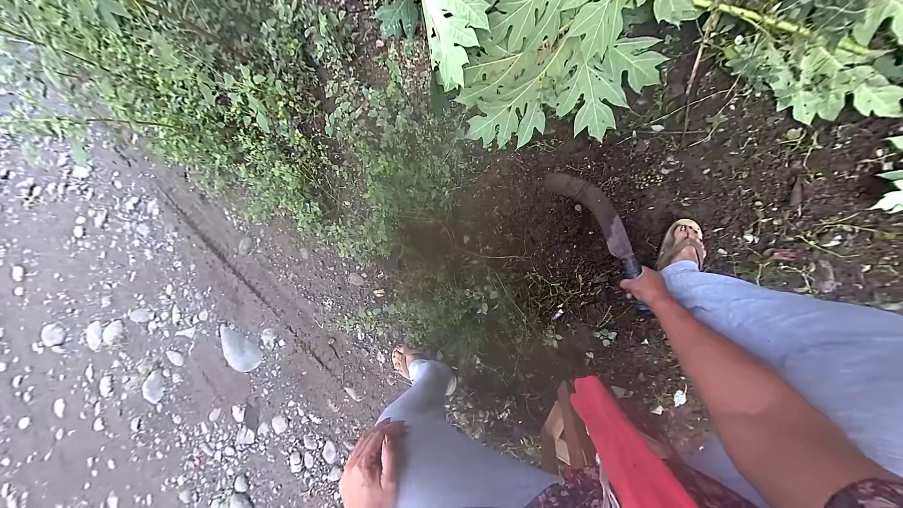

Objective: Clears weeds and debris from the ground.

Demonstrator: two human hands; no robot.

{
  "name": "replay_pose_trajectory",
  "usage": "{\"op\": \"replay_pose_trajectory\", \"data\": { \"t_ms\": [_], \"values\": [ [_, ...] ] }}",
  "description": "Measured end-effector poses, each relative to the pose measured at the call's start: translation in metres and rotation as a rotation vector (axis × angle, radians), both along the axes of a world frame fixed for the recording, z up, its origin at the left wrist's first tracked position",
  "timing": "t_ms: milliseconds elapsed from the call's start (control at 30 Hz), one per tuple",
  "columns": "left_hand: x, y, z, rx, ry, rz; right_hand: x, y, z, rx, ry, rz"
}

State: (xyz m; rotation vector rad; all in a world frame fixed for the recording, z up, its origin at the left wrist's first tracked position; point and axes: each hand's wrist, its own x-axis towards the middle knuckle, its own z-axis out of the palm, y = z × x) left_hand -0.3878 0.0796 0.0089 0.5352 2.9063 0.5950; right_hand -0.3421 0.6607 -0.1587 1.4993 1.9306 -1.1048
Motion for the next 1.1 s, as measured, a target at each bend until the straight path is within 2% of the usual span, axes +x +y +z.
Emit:
{"op": "replay_pose_trajectory", "data": {
  "t_ms": [67,100,133,267,333,433,600,667,800,867,900,967,1100],
  "values": [
    [-0.002,0.001,0.0,-0.007,0.003,0.002,-0.011,-0.022,-0.013,-0.07,0.088,-0.179],
    [-0.002,0.002,0.0,-0.013,-0.002,0.004,-0.01,-0.031,-0.019,-0.076,0.066,-0.168],
    [-0.002,0.003,0.0,-0.021,-0.01,0.004,-0.003,-0.036,-0.021,-0.067,-0.007,-0.076],
    [-0.004,0.001,0.0,-0.031,-0.01,0.004,0.04,-0.024,-0.016,-0.001,-0.334,0.526],
    [-0.002,-0.002,-0.001,-0.009,-0.001,0.003,0.051,-0.009,-0.003,0.048,-0.346,0.617],
    [0.002,-0.004,-0.003,0.009,0.004,0.002,0.052,0.009,0.013,0.084,-0.244,0.474],
    [-0.001,0.003,-0.001,-0.013,0.003,0.013,0.018,-0.011,0.006,0.029,0.023,-0.086],
    [-0.002,0.007,-0.001,-0.029,-0.012,0.025,0.01,-0.018,-0.005,0.022,-0.004,-0.077],
    [-0.004,0.008,0.0,-0.036,-0.028,0.018,0.012,0.0,0.002,0.057,-0.263,0.417],
    [-0.003,0.005,-0.002,-0.024,-0.017,0.007,0.011,0.02,0.014,0.123,-0.27,0.534],
    [-0.004,0.005,-0.002,-0.02,-0.013,0.004,0.009,0.028,0.022,0.146,-0.254,0.537],
    [-0.002,0.006,0.0,-0.03,-0.015,0.009,0.004,0.031,0.031,0.152,-0.198,0.415],
    [-0.005,0.014,0.006,-0.066,-0.05,0.036,-0.01,-0.001,0.014,0.065,0.023,-0.04]
  ]
}}
